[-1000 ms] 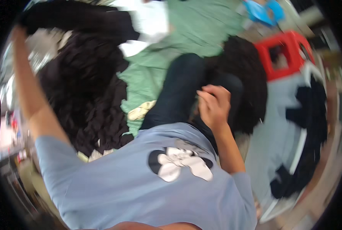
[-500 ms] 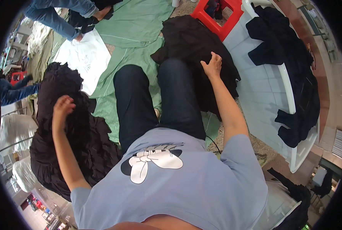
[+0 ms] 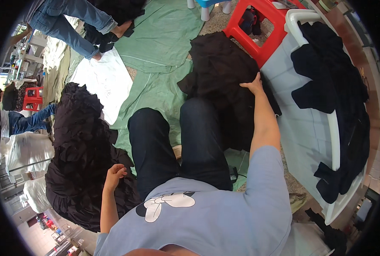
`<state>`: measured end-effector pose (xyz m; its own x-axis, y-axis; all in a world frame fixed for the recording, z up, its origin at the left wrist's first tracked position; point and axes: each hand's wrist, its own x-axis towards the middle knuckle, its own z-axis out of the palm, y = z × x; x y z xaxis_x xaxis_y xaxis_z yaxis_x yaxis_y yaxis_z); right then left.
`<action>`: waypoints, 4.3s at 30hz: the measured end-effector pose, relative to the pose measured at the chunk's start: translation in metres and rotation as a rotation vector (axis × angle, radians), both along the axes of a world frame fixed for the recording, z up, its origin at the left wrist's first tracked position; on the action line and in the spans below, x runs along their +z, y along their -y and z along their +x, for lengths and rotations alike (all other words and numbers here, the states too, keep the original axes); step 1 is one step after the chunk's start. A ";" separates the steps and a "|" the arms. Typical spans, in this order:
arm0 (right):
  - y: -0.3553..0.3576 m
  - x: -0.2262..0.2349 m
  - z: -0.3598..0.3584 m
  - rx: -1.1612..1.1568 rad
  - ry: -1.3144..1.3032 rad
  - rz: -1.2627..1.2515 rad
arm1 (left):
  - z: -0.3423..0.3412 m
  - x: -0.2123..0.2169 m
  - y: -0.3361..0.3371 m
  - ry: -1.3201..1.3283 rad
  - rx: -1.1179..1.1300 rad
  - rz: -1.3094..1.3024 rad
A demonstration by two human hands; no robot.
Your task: Buttoning and inspecting black shirts in a textile workshop.
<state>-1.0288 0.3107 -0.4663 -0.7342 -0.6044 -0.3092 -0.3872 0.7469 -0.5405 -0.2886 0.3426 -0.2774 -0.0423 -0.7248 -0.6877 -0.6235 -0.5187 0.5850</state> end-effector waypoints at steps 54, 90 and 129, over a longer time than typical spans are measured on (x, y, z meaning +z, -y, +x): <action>-0.119 0.299 0.258 1.025 -0.303 -0.132 | -0.041 0.001 -0.055 -0.798 0.496 -0.098; -0.127 0.310 0.374 1.640 0.020 -0.875 | -0.150 0.089 -0.028 -0.362 -0.725 -0.844; -0.077 0.282 0.388 1.230 -0.204 -0.992 | -0.153 0.102 -0.010 -0.674 -0.151 -0.267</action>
<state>-0.6411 0.3881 -0.1847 0.3533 -0.7275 0.5881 -0.5859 -0.6622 -0.4671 -0.4415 0.3521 -0.1757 -0.5058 -0.8166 -0.2782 -0.1380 -0.2418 0.9605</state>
